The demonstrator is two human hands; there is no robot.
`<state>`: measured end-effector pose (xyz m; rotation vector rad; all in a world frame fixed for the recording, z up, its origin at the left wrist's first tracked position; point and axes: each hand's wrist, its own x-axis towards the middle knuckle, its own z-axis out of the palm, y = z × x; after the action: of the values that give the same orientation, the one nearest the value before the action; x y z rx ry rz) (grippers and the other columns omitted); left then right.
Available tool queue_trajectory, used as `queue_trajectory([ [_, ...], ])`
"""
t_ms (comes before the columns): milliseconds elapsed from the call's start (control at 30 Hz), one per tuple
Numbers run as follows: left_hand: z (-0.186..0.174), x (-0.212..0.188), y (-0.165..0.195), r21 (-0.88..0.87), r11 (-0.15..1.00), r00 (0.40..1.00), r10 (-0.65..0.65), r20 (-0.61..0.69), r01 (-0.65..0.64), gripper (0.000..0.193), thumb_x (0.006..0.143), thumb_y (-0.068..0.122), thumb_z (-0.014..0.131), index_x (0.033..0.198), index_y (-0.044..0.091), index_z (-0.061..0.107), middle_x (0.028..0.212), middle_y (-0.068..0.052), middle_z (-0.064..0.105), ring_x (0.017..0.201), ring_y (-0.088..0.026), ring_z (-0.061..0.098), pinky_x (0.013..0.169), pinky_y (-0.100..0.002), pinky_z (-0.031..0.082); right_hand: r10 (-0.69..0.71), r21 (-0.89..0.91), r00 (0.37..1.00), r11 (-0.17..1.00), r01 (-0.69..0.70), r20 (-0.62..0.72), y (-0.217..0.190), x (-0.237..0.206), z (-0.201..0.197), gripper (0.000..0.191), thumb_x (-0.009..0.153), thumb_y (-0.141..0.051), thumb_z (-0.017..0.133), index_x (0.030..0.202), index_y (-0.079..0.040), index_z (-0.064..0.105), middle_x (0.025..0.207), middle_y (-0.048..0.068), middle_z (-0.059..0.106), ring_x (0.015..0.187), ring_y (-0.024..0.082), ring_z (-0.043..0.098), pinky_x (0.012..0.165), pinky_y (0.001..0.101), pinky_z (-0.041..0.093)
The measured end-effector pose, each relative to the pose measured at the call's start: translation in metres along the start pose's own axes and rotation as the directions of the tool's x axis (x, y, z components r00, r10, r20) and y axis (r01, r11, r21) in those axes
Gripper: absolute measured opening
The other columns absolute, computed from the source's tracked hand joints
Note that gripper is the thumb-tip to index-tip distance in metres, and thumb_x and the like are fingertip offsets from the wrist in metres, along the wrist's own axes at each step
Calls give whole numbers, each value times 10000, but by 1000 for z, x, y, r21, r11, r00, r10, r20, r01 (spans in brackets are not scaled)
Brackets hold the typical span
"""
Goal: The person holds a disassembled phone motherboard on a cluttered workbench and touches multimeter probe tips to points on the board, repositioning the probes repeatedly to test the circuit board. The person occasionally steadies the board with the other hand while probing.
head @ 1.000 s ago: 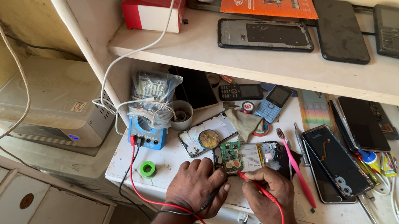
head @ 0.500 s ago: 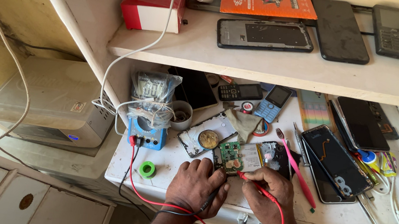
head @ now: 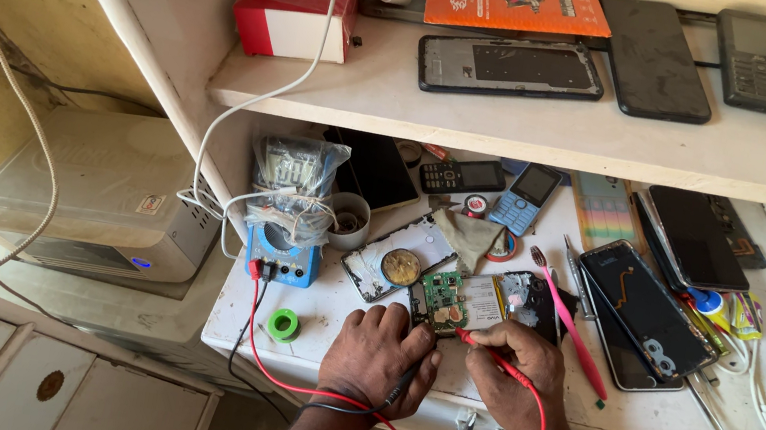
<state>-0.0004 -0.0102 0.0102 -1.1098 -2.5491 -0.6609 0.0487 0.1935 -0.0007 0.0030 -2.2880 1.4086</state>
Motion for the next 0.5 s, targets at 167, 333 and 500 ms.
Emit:
queue_trajectory([
  [167, 0, 0, 1, 2, 1000, 1000, -6, -8, 6, 218, 904, 334, 654, 1020, 149, 642, 921, -120, 572, 842, -326, 579, 703, -480, 451, -22, 22, 1000, 1000, 22, 6, 0, 0, 0, 65, 763, 9, 706, 819, -24, 709, 786, 50, 761, 664, 80, 693, 595, 253, 554],
  [333, -1, 1, 1, 4, 1000, 1000, -10, 6, 10, 223, 906, 339, 649, 1025, 150, 646, 922, -120, 574, 847, -330, 581, 705, -485, 450, -47, 16, 999, 999, 47, -4, 0, 0, 0, 76, 753, 21, 707, 816, -20, 699, 789, 53, 760, 675, 95, 708, 607, 258, 558],
  [500, -2, 2, 2, 1, 1000, 999, -22, 38, 22, 234, 914, 363, 633, 1027, 159, 650, 928, -120, 576, 865, -333, 581, 721, -489, 450, -53, 14, 999, 999, 53, -8, -1, 0, 0, 81, 745, 22, 710, 815, -16, 694, 782, 55, 751, 670, 105, 706, 604, 264, 553],
])
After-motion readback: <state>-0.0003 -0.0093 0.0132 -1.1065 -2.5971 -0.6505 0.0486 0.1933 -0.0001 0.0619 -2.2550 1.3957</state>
